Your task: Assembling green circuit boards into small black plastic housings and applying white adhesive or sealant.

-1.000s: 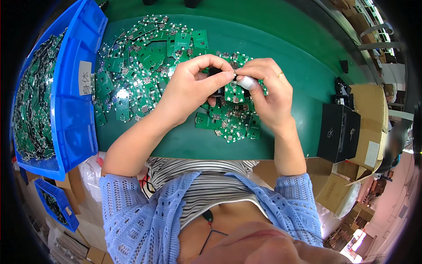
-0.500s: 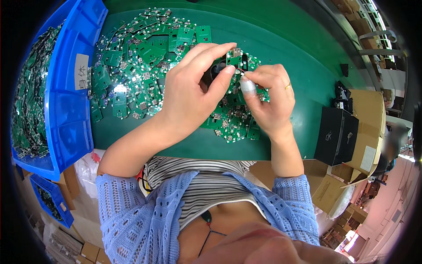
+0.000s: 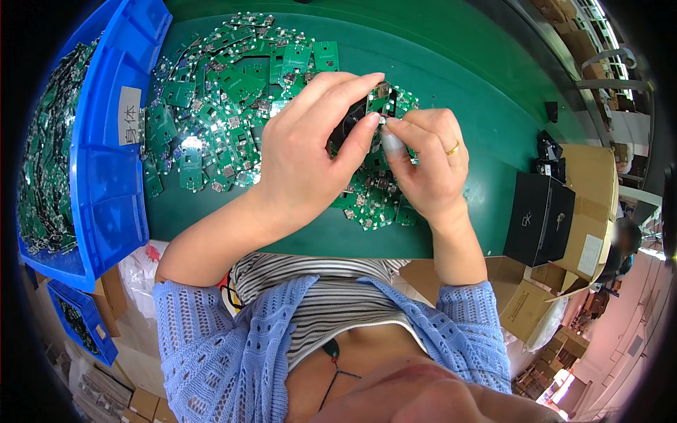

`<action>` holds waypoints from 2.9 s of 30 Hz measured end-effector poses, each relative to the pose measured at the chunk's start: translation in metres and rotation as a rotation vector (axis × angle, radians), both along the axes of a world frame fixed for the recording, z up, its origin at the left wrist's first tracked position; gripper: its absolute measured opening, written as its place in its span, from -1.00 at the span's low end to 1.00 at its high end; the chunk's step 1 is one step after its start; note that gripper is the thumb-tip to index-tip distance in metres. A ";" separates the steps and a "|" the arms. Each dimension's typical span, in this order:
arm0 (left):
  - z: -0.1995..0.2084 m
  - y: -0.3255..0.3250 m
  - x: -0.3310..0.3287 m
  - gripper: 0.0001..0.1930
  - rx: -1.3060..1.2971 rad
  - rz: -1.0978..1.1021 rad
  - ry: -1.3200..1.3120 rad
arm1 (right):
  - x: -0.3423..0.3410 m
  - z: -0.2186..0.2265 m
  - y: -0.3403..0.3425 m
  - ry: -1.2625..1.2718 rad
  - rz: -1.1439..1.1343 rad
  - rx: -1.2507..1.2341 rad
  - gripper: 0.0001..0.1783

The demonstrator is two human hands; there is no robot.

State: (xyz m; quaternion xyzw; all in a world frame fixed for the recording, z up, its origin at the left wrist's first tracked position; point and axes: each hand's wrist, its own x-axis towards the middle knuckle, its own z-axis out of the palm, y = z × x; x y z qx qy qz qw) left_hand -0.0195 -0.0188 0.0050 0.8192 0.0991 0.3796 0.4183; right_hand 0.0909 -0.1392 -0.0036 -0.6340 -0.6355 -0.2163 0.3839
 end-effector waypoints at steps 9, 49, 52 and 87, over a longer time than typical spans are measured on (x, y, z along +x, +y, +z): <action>0.002 0.004 0.000 -0.72 -0.043 -0.057 0.019 | 0.005 0.002 0.001 0.076 0.072 -0.044 -0.65; -0.012 0.020 0.006 -0.64 -1.182 -0.495 0.145 | -0.009 0.019 -0.003 0.069 0.042 -0.070 -0.65; -0.016 0.017 0.007 -0.67 -1.067 -0.460 0.127 | 0.000 0.013 -0.004 0.014 0.146 -0.079 -0.62; -0.008 -0.002 -0.001 -0.64 -1.039 -0.478 0.130 | 0.003 0.014 -0.005 0.105 -0.048 -0.017 -0.77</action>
